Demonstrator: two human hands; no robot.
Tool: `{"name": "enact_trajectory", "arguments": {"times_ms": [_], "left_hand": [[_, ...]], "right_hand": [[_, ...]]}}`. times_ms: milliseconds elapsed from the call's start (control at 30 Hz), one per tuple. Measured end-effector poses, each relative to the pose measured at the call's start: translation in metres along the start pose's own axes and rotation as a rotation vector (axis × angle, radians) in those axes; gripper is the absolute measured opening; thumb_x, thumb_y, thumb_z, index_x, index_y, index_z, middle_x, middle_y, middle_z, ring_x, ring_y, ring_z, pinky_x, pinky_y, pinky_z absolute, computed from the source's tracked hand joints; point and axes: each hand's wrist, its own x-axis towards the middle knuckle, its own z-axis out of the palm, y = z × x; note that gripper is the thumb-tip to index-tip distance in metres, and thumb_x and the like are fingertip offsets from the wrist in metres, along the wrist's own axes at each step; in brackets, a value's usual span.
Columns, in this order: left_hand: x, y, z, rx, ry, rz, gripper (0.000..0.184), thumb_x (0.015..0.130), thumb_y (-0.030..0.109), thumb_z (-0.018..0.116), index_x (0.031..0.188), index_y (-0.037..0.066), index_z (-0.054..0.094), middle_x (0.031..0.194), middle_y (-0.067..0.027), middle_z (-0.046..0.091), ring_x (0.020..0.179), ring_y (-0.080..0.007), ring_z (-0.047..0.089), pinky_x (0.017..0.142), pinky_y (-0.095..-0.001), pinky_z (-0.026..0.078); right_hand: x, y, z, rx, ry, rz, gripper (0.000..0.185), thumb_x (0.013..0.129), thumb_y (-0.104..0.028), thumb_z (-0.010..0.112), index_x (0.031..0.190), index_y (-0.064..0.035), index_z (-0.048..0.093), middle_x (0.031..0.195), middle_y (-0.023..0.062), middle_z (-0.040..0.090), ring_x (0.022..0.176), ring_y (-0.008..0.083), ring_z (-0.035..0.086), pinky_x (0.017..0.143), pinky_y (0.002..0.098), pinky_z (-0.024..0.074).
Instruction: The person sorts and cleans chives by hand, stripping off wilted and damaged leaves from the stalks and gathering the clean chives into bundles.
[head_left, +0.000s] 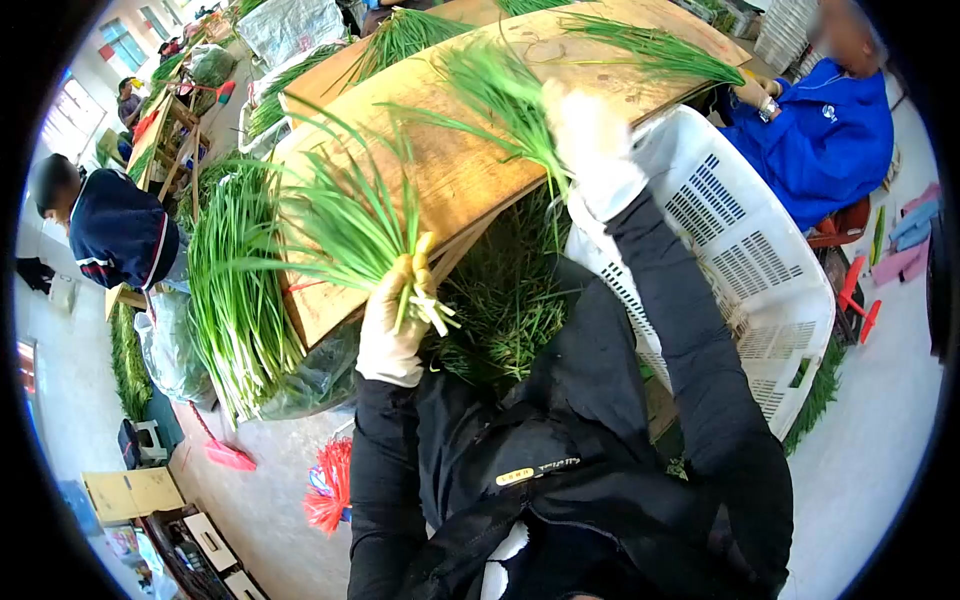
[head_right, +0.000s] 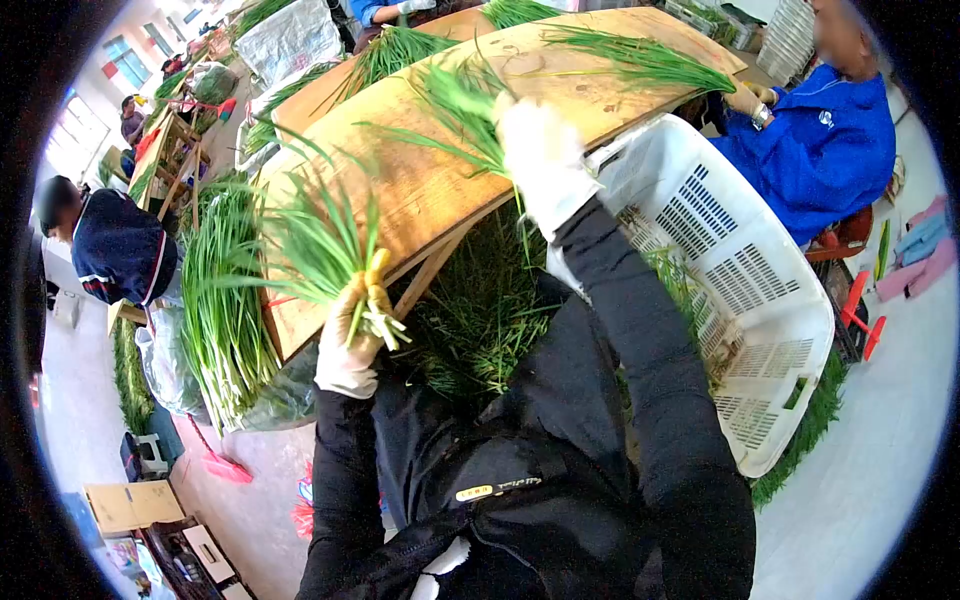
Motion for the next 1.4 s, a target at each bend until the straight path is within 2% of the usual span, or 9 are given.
{"name": "enact_trajectory", "arguments": {"times_ms": [167, 233, 400, 533, 700, 1033, 1100, 1233, 1400], "left_hand": [[0.001, -0.025, -0.036, 0.038, 0.026, -0.036, 0.042, 0.079, 0.005, 0.052, 0.118, -0.005, 0.04, 0.115, -0.0117, 0.052, 0.072, -0.0145, 0.056, 0.064, -0.0233, 0.049], [-0.004, -0.024, -0.039, 0.041, 0.068, -0.039, 0.039, 0.079, 0.007, 0.055, 0.116, -0.004, 0.044, 0.117, -0.0125, 0.051, 0.073, -0.0142, 0.056, 0.066, -0.0232, 0.05], [-0.002, -0.026, -0.034, 0.027, 0.11, -0.043, 0.037, 0.08, 0.007, 0.055, 0.114, -0.003, 0.045, 0.117, -0.015, 0.051, 0.074, -0.0137, 0.057, 0.066, -0.0232, 0.05], [-0.003, -0.025, -0.024, 0.004, 0.023, -0.178, 0.041, 0.082, 0.007, 0.054, 0.119, -0.004, 0.041, 0.111, -0.0135, 0.054, 0.075, -0.0119, 0.056, 0.066, -0.0231, 0.049], [-0.002, -0.036, -0.039, 0.119, -0.023, -0.067, 0.049, 0.08, 0.008, 0.058, 0.123, -0.004, 0.038, 0.103, -0.0103, 0.058, 0.074, -0.0106, 0.056, 0.068, -0.0223, 0.048], [-0.007, -0.04, -0.022, 0.232, 0.115, -0.119, 0.039, 0.08, 0.008, 0.055, 0.116, -0.005, 0.046, 0.098, -0.0067, 0.059, 0.063, -0.0075, 0.05, 0.056, -0.0188, 0.044], [-0.009, -0.04, -0.014, 0.244, 0.159, -0.075, 0.031, 0.08, 0.006, 0.054, 0.109, -0.006, 0.053, 0.082, -0.0021, 0.059, 0.061, -0.0065, 0.049, 0.056, -0.0169, 0.041], [-0.009, -0.04, -0.017, 0.271, 0.146, -0.053, 0.031, 0.079, 0.005, 0.054, 0.108, -0.005, 0.053, 0.088, -0.0032, 0.06, 0.063, -0.0064, 0.049, 0.057, -0.0161, 0.04], [-0.001, -0.053, -0.03, 0.23, 0.149, -0.049, 0.031, 0.079, 0.007, 0.056, 0.108, -0.003, 0.052, 0.093, -0.006, 0.06, 0.069, -0.0112, 0.054, 0.06, -0.0221, 0.045]], "right_hand": [[-0.066, -0.017, 0.011, 1.033, -0.421, -0.234, 0.03, 0.084, -0.022, 0.051, 0.105, -0.0013, 0.054, 0.075, 0.0093, 0.059, 0.065, 0.0167, 0.056, 0.061, 0.0286, 0.0442], [-0.084, -0.006, 0.025, 0.897, -0.126, -0.078, 0.026, 0.086, -0.023, 0.048, 0.096, -0.0009, 0.058, 0.073, 0.0076, 0.059, 0.064, 0.0152, 0.056, 0.06, 0.0279, 0.0442], [-0.104, -0.011, 0.032, 0.567, -0.517, 0.12, 0.054, 0.089, -0.048, 0.027, 0.082, -0.0043, 0.057, 0.073, 0.0181, 0.057, 0.07, 0.0366, 0.056, 0.067, 0.0434, 0.0443], [-0.105, -0.03, 0.078, 1.514, -0.815, 0.312, 0.036, 0.089, -0.033, 0.044, 0.077, -0.0022, 0.06, 0.062, 0.0018, 0.058, 0.053, 0.006, 0.05, 0.049, 0.0186, 0.0375], [-0.127, -0.063, 0.023, 1.674, -0.943, 0.308, 0.037, 0.088, -0.033, 0.045, 0.069, -0.0042, 0.059, 0.058, 0.0003, 0.057, 0.048, 0.0049, 0.049, 0.043, 0.0184, 0.0353], [-0.146, -0.079, -0.003, 1.392, -1.202, -0.001, 0.034, 0.085, -0.03, 0.053, 0.07, -0.0008, 0.057, 0.057, 0.0036, 0.057, 0.045, 0.0077, 0.049, 0.042, 0.022, 0.0376], [-0.145, -0.077, -0.001, 1.311, -0.55, -0.602, 0.032, 0.086, -0.027, 0.052, 0.071, 0.0001, 0.057, 0.055, 0.0038, 0.055, 0.044, 0.0085, 0.049, 0.041, 0.0217, 0.0375], [-0.149, -0.073, -0.009, 1.602, -0.617, 0.066, 0.027, 0.088, -0.022, 0.049, 0.073, -0.0012, 0.057, 0.06, 0.004, 0.056, 0.048, 0.01, 0.05, 0.046, 0.0237, 0.0409], [-0.143, -0.087, 0.02, 1.546, -0.75, 0.159, 0.016, 0.082, -0.015, 0.059, 0.076, -0.0005, 0.055, 0.071, 0.0018, 0.053, 0.058, 0.0079, 0.048, 0.054, 0.0217, 0.0397]]}}
